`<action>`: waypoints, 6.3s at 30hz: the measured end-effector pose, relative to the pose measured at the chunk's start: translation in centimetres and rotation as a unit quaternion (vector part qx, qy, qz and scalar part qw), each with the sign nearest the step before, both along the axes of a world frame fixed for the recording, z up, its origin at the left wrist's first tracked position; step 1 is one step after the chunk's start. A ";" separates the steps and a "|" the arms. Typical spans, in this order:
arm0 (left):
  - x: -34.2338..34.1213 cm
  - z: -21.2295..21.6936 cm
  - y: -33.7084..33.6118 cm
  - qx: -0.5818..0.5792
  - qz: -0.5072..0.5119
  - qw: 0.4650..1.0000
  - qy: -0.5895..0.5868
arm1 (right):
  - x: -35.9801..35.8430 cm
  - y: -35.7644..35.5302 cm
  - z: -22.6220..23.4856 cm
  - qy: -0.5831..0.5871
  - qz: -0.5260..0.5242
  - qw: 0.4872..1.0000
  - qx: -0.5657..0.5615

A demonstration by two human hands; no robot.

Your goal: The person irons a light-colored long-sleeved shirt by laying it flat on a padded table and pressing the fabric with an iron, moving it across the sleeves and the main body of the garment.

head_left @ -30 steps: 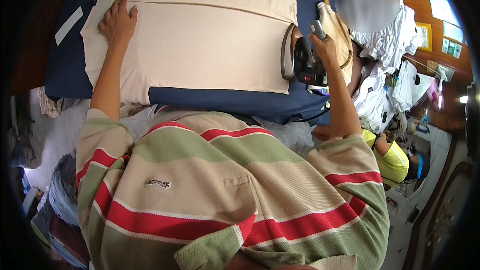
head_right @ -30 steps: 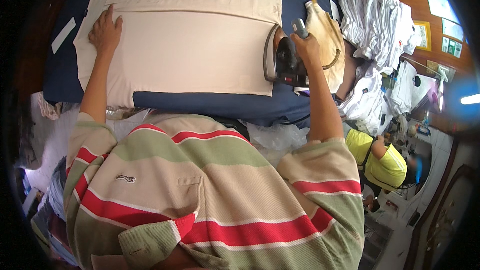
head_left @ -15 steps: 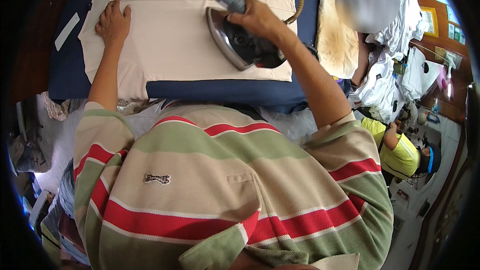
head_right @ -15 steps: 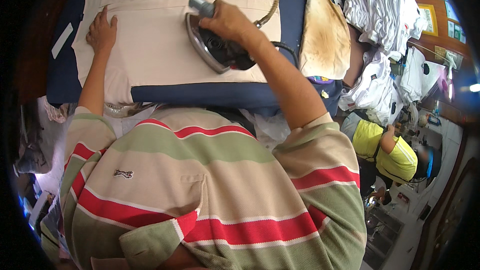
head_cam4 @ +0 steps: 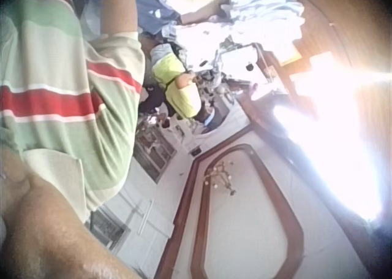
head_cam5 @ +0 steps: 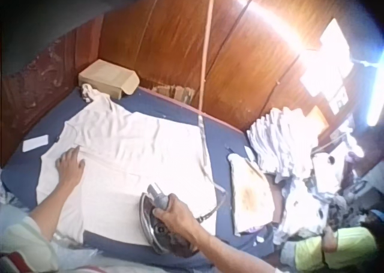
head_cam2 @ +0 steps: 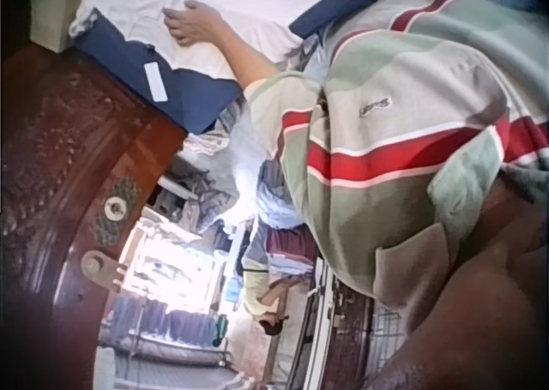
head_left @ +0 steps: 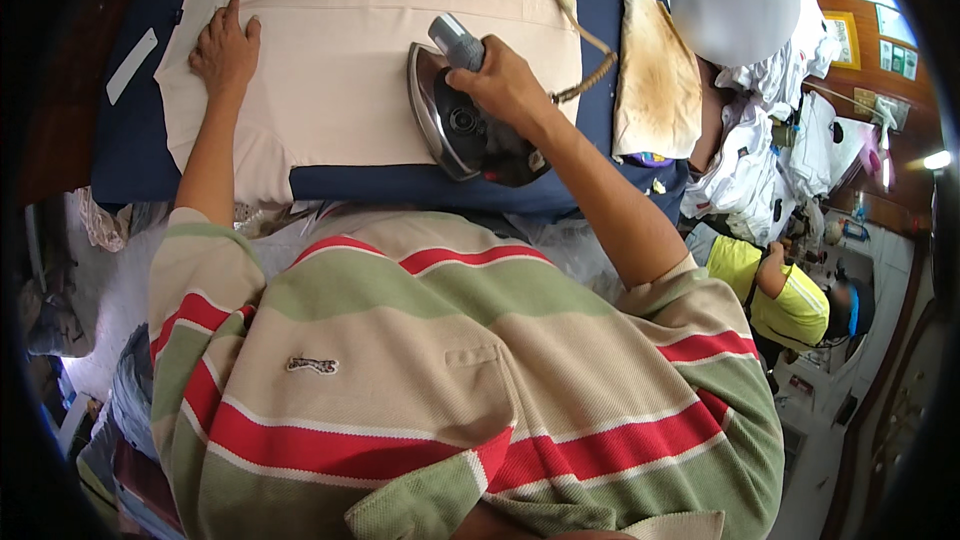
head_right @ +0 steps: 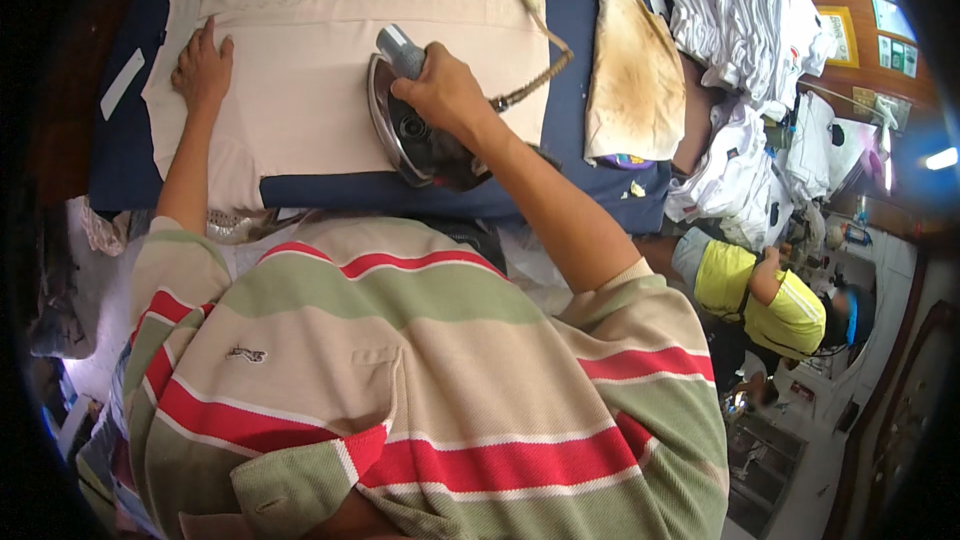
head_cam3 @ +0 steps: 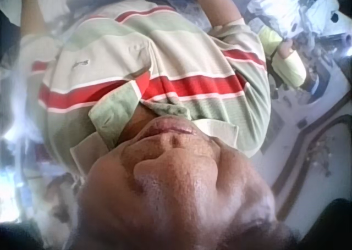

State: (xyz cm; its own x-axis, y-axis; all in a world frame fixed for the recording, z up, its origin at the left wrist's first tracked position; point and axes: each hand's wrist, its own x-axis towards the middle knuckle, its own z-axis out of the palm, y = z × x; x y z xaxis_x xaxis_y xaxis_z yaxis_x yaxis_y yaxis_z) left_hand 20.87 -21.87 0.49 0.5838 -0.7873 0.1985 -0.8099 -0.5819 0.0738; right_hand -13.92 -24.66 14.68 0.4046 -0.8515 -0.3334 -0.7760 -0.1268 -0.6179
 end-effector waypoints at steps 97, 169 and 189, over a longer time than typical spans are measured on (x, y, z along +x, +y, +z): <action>4.4 -0.5 3.6 -0.468 0.000 0.783 0.411 | 26.3 -6.0 -0.1 -0.037 0.206 0.978 -0.007; 6.6 3.0 -0.7 0.013 -0.335 0.939 0.079 | 13.4 -15.1 0.7 0.062 0.168 0.978 -0.104; 8.2 2.0 -1.1 -0.089 -0.339 0.923 0.159 | 16.9 -10.0 1.3 0.045 0.210 0.976 -0.034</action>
